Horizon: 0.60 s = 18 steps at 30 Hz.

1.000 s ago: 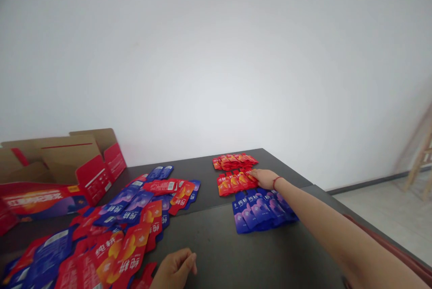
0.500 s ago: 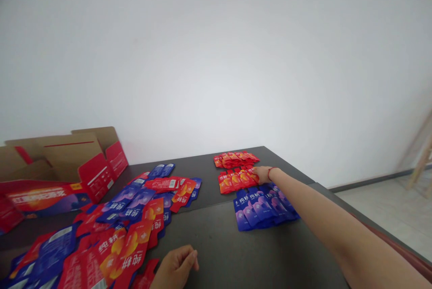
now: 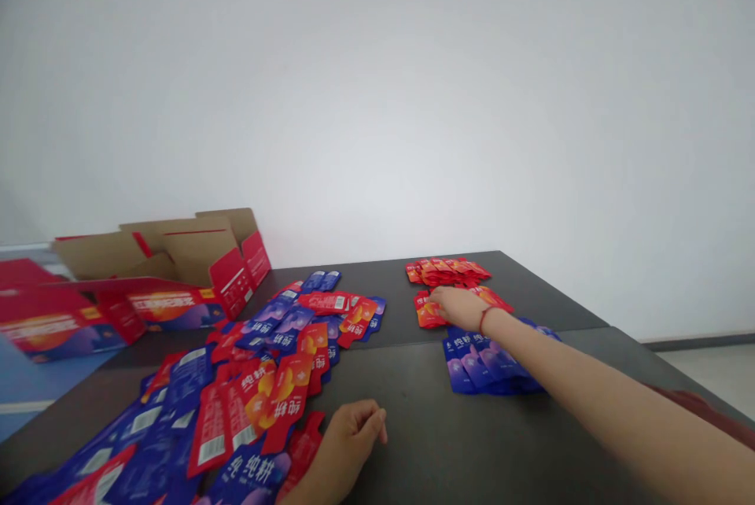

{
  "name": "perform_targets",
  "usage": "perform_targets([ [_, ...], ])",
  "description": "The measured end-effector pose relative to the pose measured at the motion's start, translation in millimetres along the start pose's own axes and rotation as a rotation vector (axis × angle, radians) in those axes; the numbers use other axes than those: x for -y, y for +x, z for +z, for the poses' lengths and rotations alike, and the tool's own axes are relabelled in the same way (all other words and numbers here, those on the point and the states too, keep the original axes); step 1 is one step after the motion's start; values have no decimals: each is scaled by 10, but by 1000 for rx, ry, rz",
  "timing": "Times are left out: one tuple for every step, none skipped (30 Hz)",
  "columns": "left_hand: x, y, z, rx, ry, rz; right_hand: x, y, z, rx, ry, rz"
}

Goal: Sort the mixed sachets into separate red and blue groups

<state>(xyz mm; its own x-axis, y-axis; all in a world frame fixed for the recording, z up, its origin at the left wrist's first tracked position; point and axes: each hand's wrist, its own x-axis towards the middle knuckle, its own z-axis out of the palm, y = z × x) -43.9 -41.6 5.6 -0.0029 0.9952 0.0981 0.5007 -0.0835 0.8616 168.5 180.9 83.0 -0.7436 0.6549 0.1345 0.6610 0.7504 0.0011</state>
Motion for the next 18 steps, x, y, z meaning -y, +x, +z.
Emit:
perform_targets([
  [-47,-19,-23,-33,-7,43,288,39,43,-1,77,-116],
  [-92,-43,-52,-72,-1,95,593,77,100,-3,150,-226],
  [-132,-73,-84,-105,26,159,901,113,167,-5,207,-306],
  [-163,-108,-114,-121,79,238,1197,150,239,-6,241,-357],
  [-185,-146,-138,-122,154,335,1468,188,309,-4,258,-386],
  [-198,-187,-151,-109,242,445,1707,227,374,-17,268,-400],
  [-203,-227,-151,-88,329,563,1909,264,432,-40,274,-420],
  [-204,-265,-136,-58,404,682,2075,299,482,-60,277,-473],
  [-202,-298,-111,-23,459,789,2207,330,523,-87,269,-536],
  [-201,-324,-76,11,493,876,2310,359,557,-113,253,-587],
  [-201,-343,-39,41,513,944,2388,388,583,-132,233,-628],
  [-205,-354,-4,63,526,994,2445,417,600,-147,209,-651],
  [-211,-359,24,73,535,1029,2485,447,609,-155,185,-662],
  [-221,-359,41,72,542,1050,2510,475,606,-156,163,-667],
  [-234,-358,45,66,547,1057,2519,497,591,-154,146,-671],
  [-251,-356,36,55,549,1052,2512,508,562,-150,137,-674],
  [-273,-355,13,42,544,1036,2488,503,521,-147,137,-668],
  [-301,-356,-22,24,530,1014,2446,475,468,-142,146,-645],
])
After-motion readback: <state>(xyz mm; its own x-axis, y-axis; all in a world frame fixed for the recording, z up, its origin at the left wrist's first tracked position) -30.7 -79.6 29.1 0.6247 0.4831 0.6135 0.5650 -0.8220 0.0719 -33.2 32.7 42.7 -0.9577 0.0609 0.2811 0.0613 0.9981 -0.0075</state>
